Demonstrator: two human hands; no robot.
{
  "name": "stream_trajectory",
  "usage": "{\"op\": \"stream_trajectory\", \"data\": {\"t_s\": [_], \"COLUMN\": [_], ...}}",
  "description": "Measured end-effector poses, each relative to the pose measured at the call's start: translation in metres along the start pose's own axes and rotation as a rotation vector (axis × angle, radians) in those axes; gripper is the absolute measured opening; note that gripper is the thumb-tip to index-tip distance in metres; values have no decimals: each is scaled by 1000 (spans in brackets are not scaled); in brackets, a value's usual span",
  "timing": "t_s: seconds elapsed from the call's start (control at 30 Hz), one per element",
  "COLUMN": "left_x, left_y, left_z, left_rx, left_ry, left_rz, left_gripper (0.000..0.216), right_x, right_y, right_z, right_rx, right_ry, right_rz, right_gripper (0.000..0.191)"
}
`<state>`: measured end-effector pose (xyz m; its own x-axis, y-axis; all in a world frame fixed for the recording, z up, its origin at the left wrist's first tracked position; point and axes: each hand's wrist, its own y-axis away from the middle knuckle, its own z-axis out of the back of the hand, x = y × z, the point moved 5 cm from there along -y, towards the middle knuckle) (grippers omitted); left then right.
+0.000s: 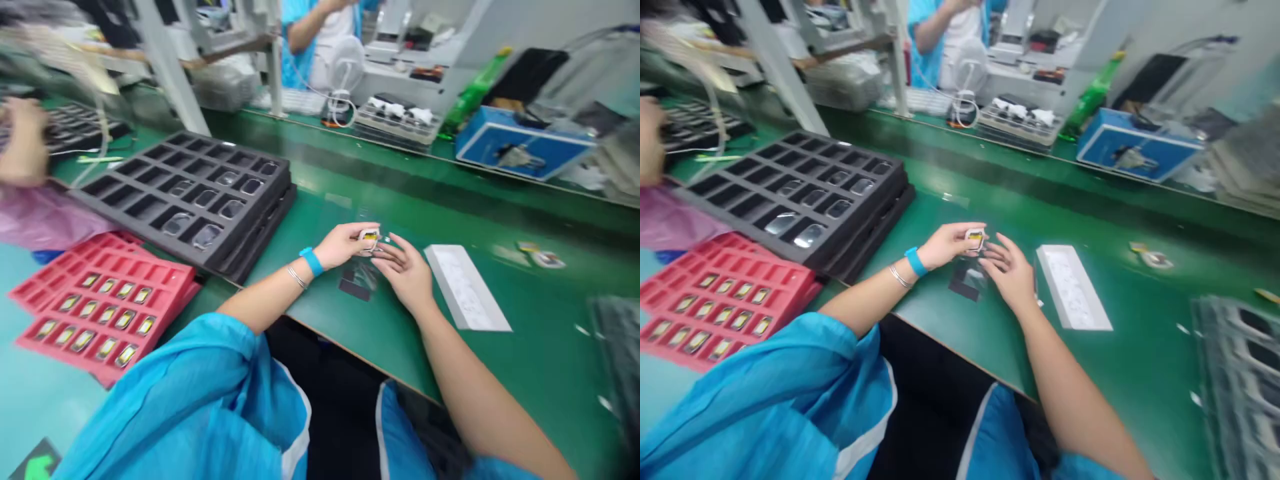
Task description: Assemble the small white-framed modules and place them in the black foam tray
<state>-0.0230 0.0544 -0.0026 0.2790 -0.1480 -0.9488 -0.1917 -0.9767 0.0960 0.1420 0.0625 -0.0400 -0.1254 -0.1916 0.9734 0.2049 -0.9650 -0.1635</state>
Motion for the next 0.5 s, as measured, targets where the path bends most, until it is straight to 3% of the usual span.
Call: {"op": "stream_trajectory", "data": {"t_s": [0.1,0.17,0.33,0.43,0.5], "left_x": [-49,-83,-148,-159,-160], "left_y": [43,86,192,224,236], "left_z": [27,53,154,210,239], "left_rx": [-151,-295,-1044,-1291,-1362], "left_ry": [6,-145,-839,-1125,-1236], "left_rz": [-194,-306,-529,-442,-317], "left_gripper": [48,51,56,47,42], "right_x": [-2,4,45,67,66], "right_y": [-1,2,7,-13,-40], "right_z": [8,9,20,62,104], "right_rx": [-86,-147,-285,-388,-451], "right_ry": [50,72,125,336,549], "right_rz": [37,69,203,206,74], "right_gripper": [62,52,39,32,26]}}
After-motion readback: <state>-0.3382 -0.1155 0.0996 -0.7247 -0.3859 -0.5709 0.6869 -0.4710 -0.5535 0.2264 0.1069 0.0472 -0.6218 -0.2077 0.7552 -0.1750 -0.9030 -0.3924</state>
